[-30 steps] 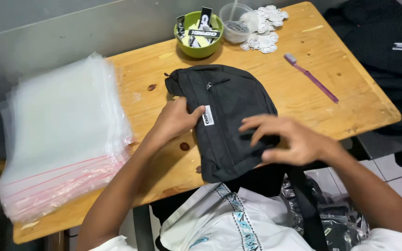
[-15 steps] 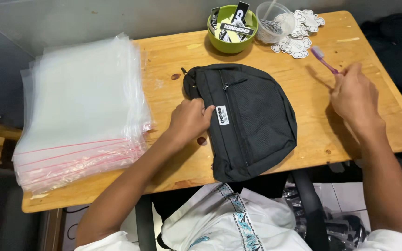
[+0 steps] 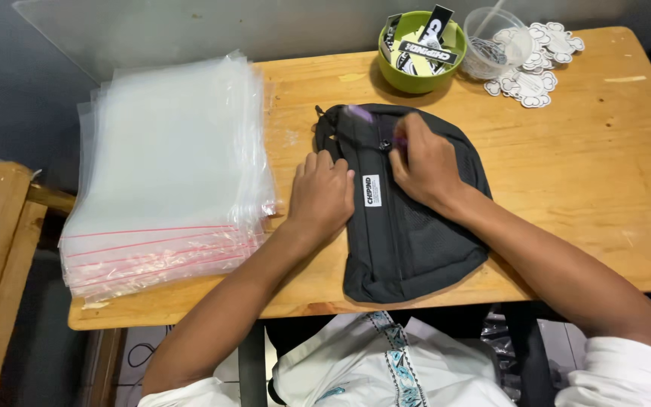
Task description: The person removes a black bag from a plastic wrapper, cleans it with a toothbrush, and attaches a sticker to the front. They then place the bag into a new plastic bag and seal it.
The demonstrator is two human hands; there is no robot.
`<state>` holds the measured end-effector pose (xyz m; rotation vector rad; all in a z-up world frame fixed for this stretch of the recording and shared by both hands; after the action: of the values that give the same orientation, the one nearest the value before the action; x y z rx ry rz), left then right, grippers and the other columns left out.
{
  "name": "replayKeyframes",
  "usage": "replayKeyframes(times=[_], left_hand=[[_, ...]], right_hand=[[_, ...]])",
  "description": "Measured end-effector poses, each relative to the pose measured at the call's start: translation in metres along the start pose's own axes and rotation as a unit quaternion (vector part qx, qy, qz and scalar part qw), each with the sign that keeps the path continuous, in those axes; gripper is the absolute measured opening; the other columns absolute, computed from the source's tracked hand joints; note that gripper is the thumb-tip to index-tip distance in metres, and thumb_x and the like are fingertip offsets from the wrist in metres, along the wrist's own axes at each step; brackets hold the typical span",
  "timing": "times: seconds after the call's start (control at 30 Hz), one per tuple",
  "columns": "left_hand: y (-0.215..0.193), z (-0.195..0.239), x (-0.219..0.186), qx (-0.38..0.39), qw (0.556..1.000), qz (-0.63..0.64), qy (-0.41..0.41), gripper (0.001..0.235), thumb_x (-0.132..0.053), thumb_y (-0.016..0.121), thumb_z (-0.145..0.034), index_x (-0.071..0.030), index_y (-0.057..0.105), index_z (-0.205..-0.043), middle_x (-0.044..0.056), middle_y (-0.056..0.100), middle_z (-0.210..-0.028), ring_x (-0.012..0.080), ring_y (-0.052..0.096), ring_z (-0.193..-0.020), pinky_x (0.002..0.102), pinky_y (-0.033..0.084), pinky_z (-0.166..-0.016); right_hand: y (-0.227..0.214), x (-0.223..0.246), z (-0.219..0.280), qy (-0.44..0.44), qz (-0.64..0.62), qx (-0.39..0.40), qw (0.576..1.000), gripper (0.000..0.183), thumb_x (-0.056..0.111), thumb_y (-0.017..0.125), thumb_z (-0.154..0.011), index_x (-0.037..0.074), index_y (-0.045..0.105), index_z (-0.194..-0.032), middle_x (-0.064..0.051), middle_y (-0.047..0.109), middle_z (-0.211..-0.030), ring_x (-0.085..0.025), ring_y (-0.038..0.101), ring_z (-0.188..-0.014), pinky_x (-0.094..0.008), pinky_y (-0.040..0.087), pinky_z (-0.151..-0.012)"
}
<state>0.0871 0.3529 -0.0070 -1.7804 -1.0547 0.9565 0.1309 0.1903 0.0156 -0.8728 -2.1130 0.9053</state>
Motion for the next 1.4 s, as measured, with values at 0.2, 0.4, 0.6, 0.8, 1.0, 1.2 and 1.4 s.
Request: replayKeyframes(times=[0.2, 0.4, 0.6, 0.8, 1.0, 1.2, 1.4], left_hand=[[0.003, 0.003, 0.009, -0.018, 0.999, -0.016, -0.025, 0.026, -0.027, 0.047, -0.097, -0.008, 0.059, -0.084, 0.01, 0.042, -0.084, 0.0336, 0.046, -0.082, 0.044, 0.035, -0.069], [-0.006, 0.003, 0.007, -0.057, 0.998, -0.008, -0.022, 0.025, -0.024, 0.051, -0.095, -0.007, 0.061, -0.08, 0.01, 0.042, -0.082, 0.0317, 0.046, -0.08, 0.043, 0.032, -0.067], [0.002, 0.003, 0.011, -0.046, 0.999, -0.004, -0.02, 0.024, -0.025, 0.053, -0.093, -0.006, 0.063, -0.083, 0.01, 0.042, -0.083, 0.0325, 0.046, -0.081, 0.044, 0.032, -0.067], [0.004, 0.0, 0.011, -0.016, 0.999, 0.006, -0.031, 0.025, -0.025, 0.05, -0.095, -0.008, 0.061, -0.082, 0.009, 0.041, -0.082, 0.0305, 0.044, -0.081, 0.043, 0.032, -0.069], [0.015, 0.002, 0.003, -0.03, 0.999, 0.019, -0.007, 0.023, -0.023, 0.053, -0.094, -0.006, 0.059, -0.08, 0.01, 0.043, -0.081, 0.0324, 0.047, -0.082, 0.043, 0.033, -0.069], [0.011, 0.003, -0.001, -0.02, 0.999, -0.031, -0.016, 0.022, -0.028, 0.059, -0.097, -0.008, 0.066, -0.089, 0.015, 0.058, -0.088, 0.0353, 0.053, -0.085, 0.047, 0.044, -0.069], [0.011, 0.004, -0.003, -0.028, 0.999, -0.035, -0.013, 0.019, -0.028, 0.062, -0.095, -0.011, 0.069, -0.09, 0.014, 0.057, -0.087, 0.0354, 0.052, -0.084, 0.048, 0.044, -0.068]], right_hand=[[-0.012, 0.005, 0.011, -0.028, 0.051, -0.023, 0.998, 0.012, 0.017, 0.062, -0.091, 0.016, 0.058, -0.102, 0.0, 0.058, -0.072, -0.026, 0.068, -0.064, -0.034, 0.053, -0.053], [-0.017, 0.022, 0.022, -0.119, 0.196, -0.033, 0.973, 0.014, 0.02, 0.061, -0.087, 0.022, 0.053, -0.076, 0.007, 0.045, -0.062, -0.014, 0.058, -0.057, -0.021, 0.042, -0.047], [-0.031, 0.045, 0.03, -0.283, 0.131, 0.007, 0.95, 0.014, 0.023, 0.061, -0.078, 0.022, 0.049, -0.07, 0.002, 0.048, -0.058, -0.017, 0.062, -0.055, -0.026, 0.049, -0.048], [-0.051, 0.079, 0.069, -0.34, 0.026, 0.11, 0.933, 0.009, 0.023, 0.058, -0.071, 0.023, 0.05, -0.067, 0.003, 0.054, -0.056, -0.02, 0.066, -0.053, -0.029, 0.052, -0.047], [-0.08, 0.064, 0.084, -0.244, -0.041, 0.227, 0.942, 0.009, 0.028, 0.06, -0.072, 0.024, 0.053, -0.066, 0.001, 0.052, -0.054, -0.025, 0.067, -0.053, -0.035, 0.053, -0.048], [-0.074, 0.046, 0.053, -0.165, 0.14, 0.217, 0.952, 0.012, 0.024, 0.057, -0.088, 0.018, 0.05, -0.08, 0.0, 0.058, -0.071, -0.028, 0.065, -0.07, -0.047, 0.042, -0.045], [-0.071, 0.063, 0.078, -0.09, 0.012, 0.477, 0.874, 0.006, 0.021, 0.053, -0.076, 0.018, 0.054, -0.071, -0.005, 0.068, -0.061, -0.036, 0.06, -0.05, -0.048, 0.04, -0.051]])
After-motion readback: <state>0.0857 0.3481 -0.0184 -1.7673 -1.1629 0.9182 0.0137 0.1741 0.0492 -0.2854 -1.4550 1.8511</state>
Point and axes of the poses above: each hand's wrist, its own z-axis away from the middle knuckle, its own y-axis out of the palm, x = y × z, the point moved 7 cm from there along -z, towards the middle knuckle
